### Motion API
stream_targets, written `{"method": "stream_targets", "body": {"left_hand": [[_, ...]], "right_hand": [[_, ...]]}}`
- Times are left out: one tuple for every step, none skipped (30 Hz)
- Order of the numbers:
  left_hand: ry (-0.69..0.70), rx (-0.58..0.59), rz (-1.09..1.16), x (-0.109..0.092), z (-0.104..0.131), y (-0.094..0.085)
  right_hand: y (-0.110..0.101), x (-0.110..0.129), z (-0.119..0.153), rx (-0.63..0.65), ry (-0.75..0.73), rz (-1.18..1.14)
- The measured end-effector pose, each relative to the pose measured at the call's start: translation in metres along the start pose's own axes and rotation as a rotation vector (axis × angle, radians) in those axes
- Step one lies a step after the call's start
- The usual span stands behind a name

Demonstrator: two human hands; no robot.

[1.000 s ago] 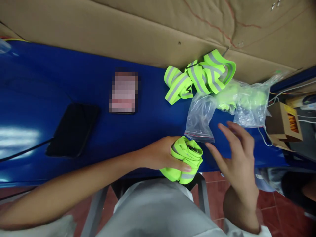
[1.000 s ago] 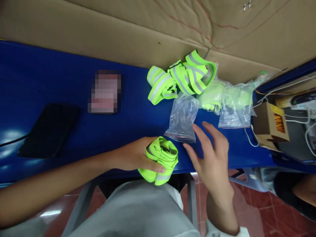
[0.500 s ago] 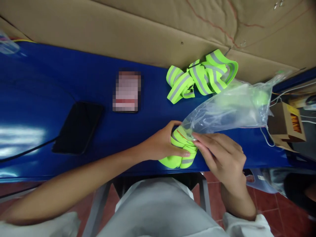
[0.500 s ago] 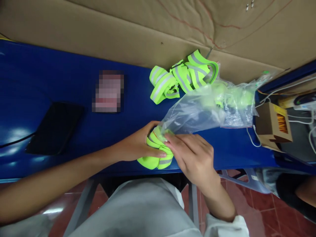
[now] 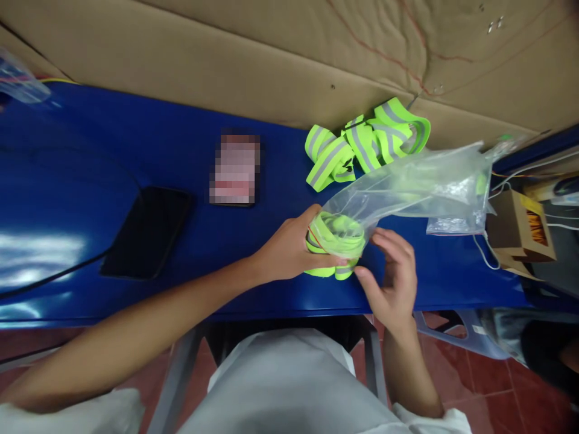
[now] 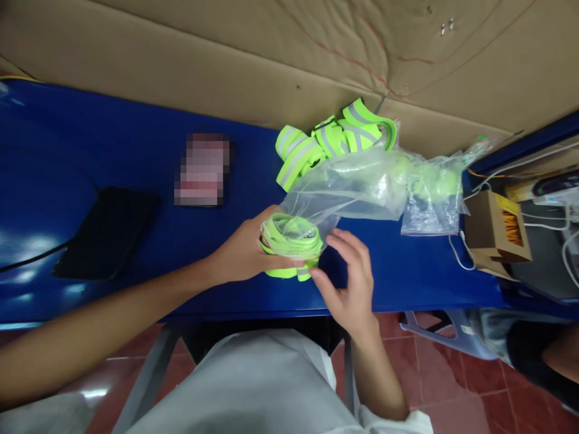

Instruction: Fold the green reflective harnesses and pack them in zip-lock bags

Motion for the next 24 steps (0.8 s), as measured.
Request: {"method": "stream_targets", "body": {"left_hand": [[-0.008, 0.003, 0.008, 0.003, 0.000, 0.001], [-0.015, 0.003, 0.013, 0.006, -0.001, 0.003], [-0.017, 0.003, 0.019, 0.008, -0.001, 0.005], [-0.008, 0.000, 0.030, 0.011, -0.001, 0.007], [0.009, -0.003, 0.050, 0.013, -0.002, 0.009], [0.032, -0.008, 0.078, 0.015, -0.002, 0.010], [0.052, -0.017, 0.105, 0.017, -0.002, 0.011], [0.063, -0.029, 0.117, 0.018, -0.003, 0.011], [0.060, -0.045, 0.108, 0.019, -0.003, 0.011], [0.044, -0.068, 0.080, 0.020, -0.004, 0.010], [0.024, -0.095, 0.046, 0.020, -0.004, 0.010], [0.003, -0.120, 0.020, 0.020, -0.004, 0.009], [-0.017, -0.136, 0.007, 0.020, -0.004, 0.008], [-0.031, -0.142, 0.013, 0.019, -0.004, 0.008], [-0.037, -0.139, 0.038, 0.018, -0.003, 0.009], [-0.044, -0.124, 0.077, 0.017, -0.003, 0.010], [-0.054, -0.102, 0.128, 0.017, -0.002, 0.011], [-0.068, -0.076, 0.181, 0.017, -0.001, 0.013], [-0.083, -0.053, 0.231, 0.017, 0.000, 0.014], [-0.097, -0.034, 0.268, 0.018, 0.000, 0.016], [-0.110, -0.023, 0.290, 0.019, 0.001, 0.017], [-0.118, -0.021, 0.302, 0.019, 0.000, 0.018], [-0.120, -0.022, 0.320, 0.019, 0.000, 0.018], [-0.122, -0.019, 0.350, 0.019, 0.000, 0.019]], "right_hand": [[0.005, 0.000, 0.003, 0.041, -0.024, 0.017], [0.009, 0.001, 0.005, 0.067, -0.053, 0.041], [0.011, 0.002, 0.006, 0.077, -0.083, 0.065], [0.013, 0.003, 0.007, 0.079, -0.110, 0.090], [0.014, 0.004, 0.008, 0.083, -0.131, 0.113], [0.014, 0.004, 0.008, 0.095, -0.143, 0.135], [0.015, 0.004, 0.009, 0.123, -0.147, 0.150], [0.017, 0.004, 0.009, 0.162, -0.140, 0.157], [0.019, 0.003, 0.010, 0.209, -0.123, 0.156], [0.022, 0.003, 0.011, 0.260, -0.097, 0.154], [0.026, 0.003, 0.012, 0.302, -0.071, 0.155], [0.029, 0.004, 0.014, 0.334, -0.044, 0.161], [0.033, 0.006, 0.016, 0.354, -0.020, 0.172], [0.037, 0.008, 0.017, 0.357, 0.000, 0.186], [0.039, 0.010, 0.018, 0.341, 0.010, 0.200], [0.042, 0.013, 0.019, 0.314, 0.003, 0.210], [0.043, 0.016, 0.019, 0.287, -0.017, 0.217], [0.045, 0.018, 0.019, 0.264, -0.047, 0.226], [0.046, 0.020, 0.019, 0.250, -0.084, 0.238], [0.047, 0.021, 0.019, 0.245, -0.119, 0.253], [0.048, 0.021, 0.019, 0.245, -0.147, 0.270], [0.048, 0.020, 0.018, 0.241, -0.163, 0.288], [0.048, 0.019, 0.016, 0.229, -0.170, 0.304], [0.046, 0.017, 0.014, 0.208, -0.170, 0.315]]}}
Point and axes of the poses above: each hand's wrist, its own z-axis away from the middle knuckle, its own y-axis out of the palm, x = y × z, the point moved 3 cm from there along -z, towards the middle knuckle, and after that the axes turned 5 degrees about -x, right-handed, at the moved point
